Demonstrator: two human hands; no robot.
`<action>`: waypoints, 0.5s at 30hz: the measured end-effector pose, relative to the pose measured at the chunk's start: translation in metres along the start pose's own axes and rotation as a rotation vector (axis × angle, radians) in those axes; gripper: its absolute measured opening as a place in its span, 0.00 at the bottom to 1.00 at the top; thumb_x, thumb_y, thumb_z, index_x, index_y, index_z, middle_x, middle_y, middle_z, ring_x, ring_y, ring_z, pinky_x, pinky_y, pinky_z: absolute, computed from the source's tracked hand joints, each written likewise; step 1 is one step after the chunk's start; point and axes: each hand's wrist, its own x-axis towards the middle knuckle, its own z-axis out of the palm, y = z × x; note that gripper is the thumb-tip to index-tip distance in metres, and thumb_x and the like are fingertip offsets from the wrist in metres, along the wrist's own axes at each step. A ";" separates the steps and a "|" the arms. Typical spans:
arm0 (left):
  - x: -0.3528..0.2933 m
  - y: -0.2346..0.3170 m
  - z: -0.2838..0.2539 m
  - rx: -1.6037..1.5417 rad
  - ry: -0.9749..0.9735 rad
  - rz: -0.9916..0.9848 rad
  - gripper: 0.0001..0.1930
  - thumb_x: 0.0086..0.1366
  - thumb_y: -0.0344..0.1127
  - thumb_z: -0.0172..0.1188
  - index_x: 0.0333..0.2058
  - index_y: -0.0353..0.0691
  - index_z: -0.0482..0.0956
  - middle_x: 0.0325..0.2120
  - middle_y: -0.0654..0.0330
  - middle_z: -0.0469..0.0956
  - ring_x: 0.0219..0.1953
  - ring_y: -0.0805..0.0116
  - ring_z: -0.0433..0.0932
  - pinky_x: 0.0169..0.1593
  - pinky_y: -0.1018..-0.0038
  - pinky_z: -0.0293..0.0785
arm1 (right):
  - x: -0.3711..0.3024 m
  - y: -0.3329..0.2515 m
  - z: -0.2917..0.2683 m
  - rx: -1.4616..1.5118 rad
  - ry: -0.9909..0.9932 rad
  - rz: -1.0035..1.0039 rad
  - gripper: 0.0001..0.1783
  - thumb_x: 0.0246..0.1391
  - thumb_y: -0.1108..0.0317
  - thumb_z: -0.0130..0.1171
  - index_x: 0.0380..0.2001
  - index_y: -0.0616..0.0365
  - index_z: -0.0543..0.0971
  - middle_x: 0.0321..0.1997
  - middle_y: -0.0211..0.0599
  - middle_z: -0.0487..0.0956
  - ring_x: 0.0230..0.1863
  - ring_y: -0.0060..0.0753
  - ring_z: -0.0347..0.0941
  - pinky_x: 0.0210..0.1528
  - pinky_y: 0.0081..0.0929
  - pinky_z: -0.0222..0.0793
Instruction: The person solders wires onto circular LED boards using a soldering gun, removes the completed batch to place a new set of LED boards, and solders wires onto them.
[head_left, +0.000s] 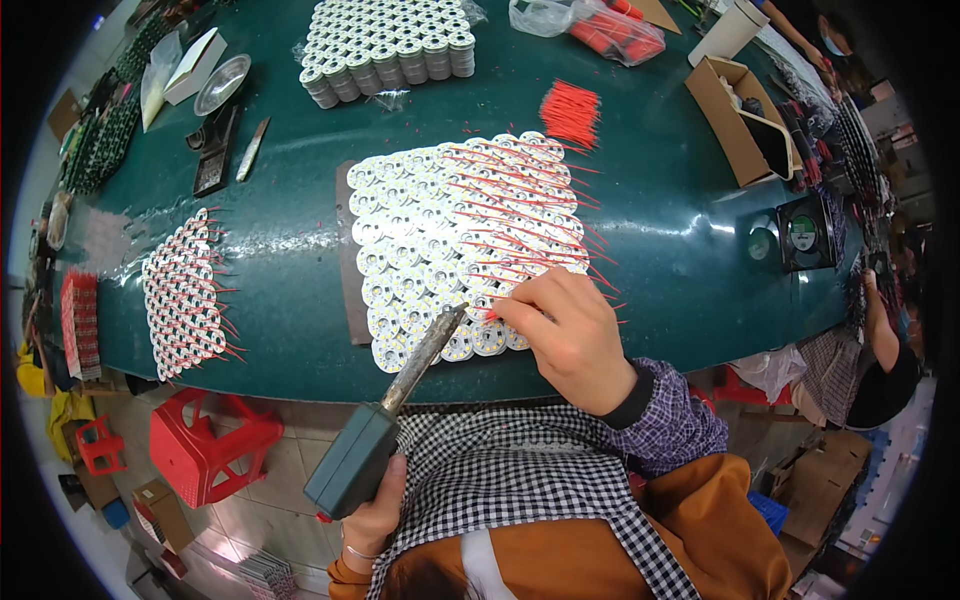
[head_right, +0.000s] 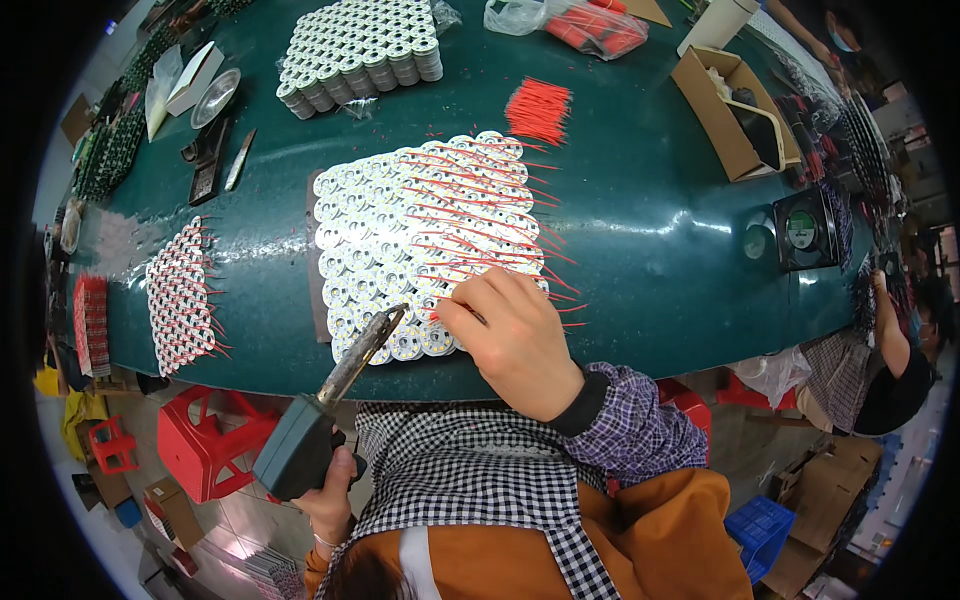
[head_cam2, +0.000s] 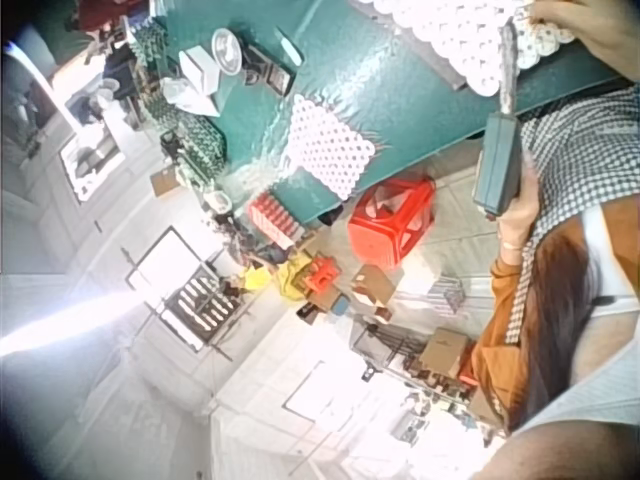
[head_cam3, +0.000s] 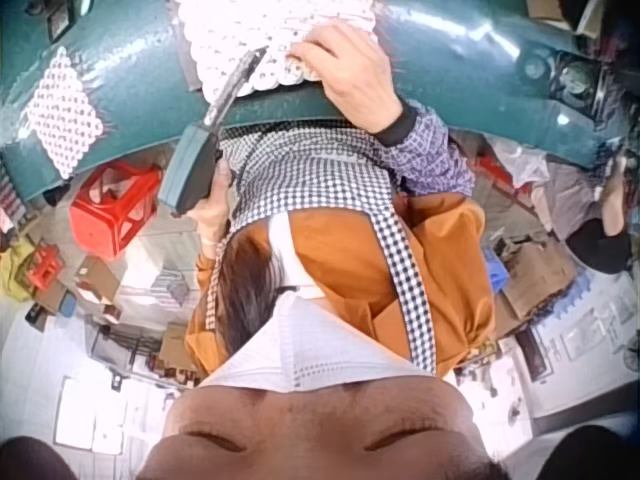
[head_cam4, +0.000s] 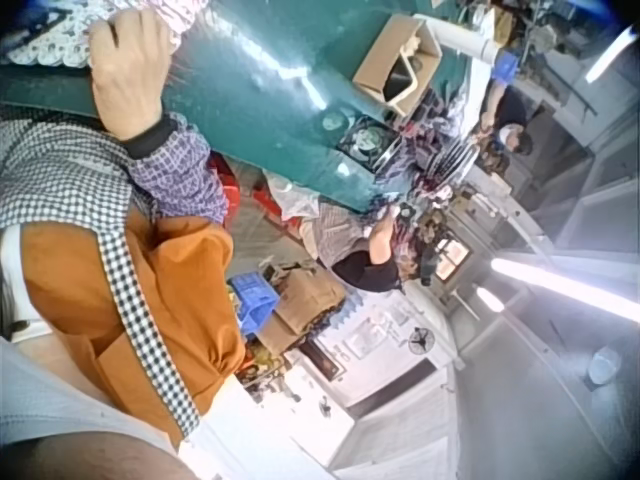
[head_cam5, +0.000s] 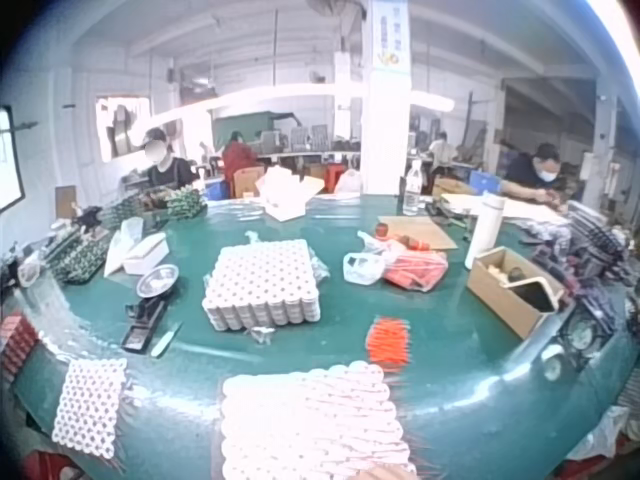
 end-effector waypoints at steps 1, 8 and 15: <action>0.000 0.001 0.000 -0.017 -0.001 -0.024 0.18 0.60 0.17 0.62 0.50 0.25 0.77 0.34 0.54 0.80 0.25 0.72 0.76 0.29 0.77 0.74 | -0.001 -0.001 -0.004 -0.013 0.032 -0.006 0.10 0.51 0.73 0.61 0.38 0.58 0.81 0.38 0.32 0.77 0.42 0.35 0.74 0.45 0.34 0.67; 0.004 0.026 -0.003 -0.094 -0.029 -0.273 0.11 0.63 0.26 0.70 0.42 0.29 0.85 0.36 0.54 0.86 0.35 0.66 0.84 0.40 0.72 0.79 | -0.016 -0.010 -0.004 0.033 0.095 0.028 0.12 0.47 0.75 0.64 0.37 0.59 0.84 0.36 0.32 0.80 0.38 0.35 0.76 0.39 0.33 0.70; -0.004 0.002 -0.006 0.010 -0.070 -0.162 0.17 0.61 0.20 0.66 0.49 0.27 0.78 0.33 0.58 0.80 0.25 0.74 0.76 0.29 0.77 0.74 | -0.022 -0.011 -0.002 0.048 0.080 0.038 0.14 0.46 0.74 0.62 0.39 0.61 0.84 0.37 0.33 0.80 0.39 0.35 0.77 0.42 0.32 0.72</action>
